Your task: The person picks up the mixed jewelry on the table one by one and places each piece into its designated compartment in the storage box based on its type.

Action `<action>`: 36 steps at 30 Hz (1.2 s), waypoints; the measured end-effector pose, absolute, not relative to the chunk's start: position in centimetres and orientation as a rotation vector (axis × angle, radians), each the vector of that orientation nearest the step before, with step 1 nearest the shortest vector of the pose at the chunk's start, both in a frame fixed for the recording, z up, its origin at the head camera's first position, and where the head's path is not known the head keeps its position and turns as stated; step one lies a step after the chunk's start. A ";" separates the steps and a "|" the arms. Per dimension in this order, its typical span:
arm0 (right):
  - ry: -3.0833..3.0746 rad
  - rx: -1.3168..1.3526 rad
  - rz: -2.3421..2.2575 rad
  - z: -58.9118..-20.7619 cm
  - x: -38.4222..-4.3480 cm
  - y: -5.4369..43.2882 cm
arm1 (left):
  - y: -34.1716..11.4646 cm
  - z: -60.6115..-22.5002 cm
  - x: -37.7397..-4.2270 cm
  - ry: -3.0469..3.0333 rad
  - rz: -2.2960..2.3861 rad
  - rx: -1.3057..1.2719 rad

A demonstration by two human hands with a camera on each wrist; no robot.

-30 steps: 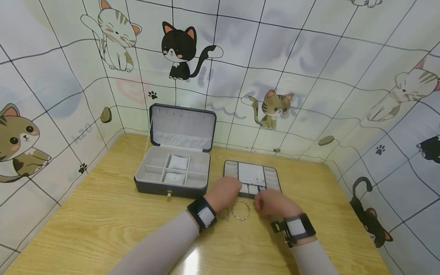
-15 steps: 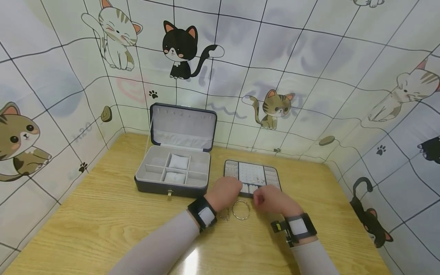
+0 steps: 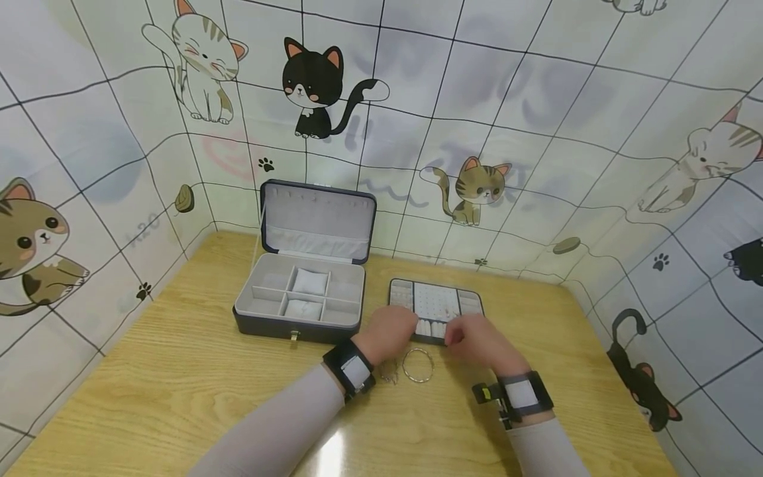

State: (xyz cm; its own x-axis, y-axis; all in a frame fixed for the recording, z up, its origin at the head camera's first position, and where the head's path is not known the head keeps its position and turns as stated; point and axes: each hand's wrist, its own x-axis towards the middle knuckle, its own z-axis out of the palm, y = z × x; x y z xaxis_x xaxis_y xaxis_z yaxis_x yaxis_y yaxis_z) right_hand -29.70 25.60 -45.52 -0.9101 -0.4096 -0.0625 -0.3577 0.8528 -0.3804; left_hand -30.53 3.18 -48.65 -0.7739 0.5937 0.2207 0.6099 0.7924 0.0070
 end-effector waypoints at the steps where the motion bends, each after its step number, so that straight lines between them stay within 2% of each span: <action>1: 2.903 -0.577 -0.555 -45.5 -29.8 25.6 | 3.2 -48.7 -30.6 -2.779 -0.115 -0.942; 18: 3.023 -0.224 -0.685 -45.1 -29.9 25.2 | 3.2 -48.6 -30.5 -2.815 -0.118 -0.929; 36: 2.959 -0.017 -0.896 -46.7 -30.7 25.2 | 3.2 -48.7 -30.6 -2.810 -0.108 -0.921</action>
